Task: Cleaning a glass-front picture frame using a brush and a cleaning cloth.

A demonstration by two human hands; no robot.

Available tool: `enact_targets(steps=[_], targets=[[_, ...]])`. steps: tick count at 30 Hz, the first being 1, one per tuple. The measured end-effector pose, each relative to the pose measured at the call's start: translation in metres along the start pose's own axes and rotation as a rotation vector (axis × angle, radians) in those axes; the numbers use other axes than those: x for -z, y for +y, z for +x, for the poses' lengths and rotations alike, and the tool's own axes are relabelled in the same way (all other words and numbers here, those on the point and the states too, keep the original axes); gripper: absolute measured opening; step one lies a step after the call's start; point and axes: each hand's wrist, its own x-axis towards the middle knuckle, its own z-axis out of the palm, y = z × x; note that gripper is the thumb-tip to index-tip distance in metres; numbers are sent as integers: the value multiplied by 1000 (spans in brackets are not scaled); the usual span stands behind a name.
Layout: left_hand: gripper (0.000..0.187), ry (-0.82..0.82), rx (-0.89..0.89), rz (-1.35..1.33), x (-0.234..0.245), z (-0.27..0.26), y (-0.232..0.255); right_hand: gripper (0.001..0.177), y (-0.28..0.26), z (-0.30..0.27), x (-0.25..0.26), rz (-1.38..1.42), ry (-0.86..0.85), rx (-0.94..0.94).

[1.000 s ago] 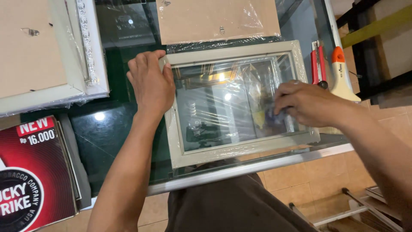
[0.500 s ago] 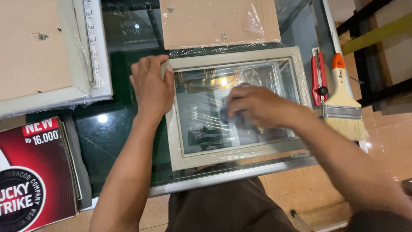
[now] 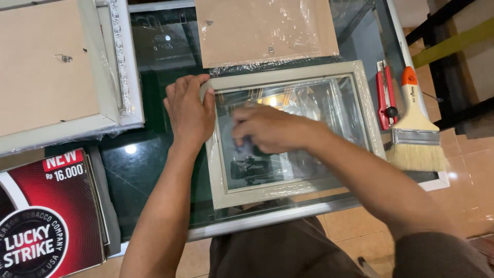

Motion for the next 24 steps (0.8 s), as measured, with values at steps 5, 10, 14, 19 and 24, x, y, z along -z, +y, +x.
enact_targets(steps=[5,10,14,19,24], targets=[[27,-23,-1,-5,1,2,-3,28,-3,7,-4,-19,14,28],[26,-2,5,-27,2,1,-1,26,27,-104,52,-124,14,-174],[27,19,-26,-13,-4,0,-8,20,54,-168,81,-235,0,-500],[25,42,-32,-5,-3,-1,-8,24,51,-101,54,-203,46,-389],[25,11,-23,10,-4,0,-8,25,22,16,1,-92,159,29]])
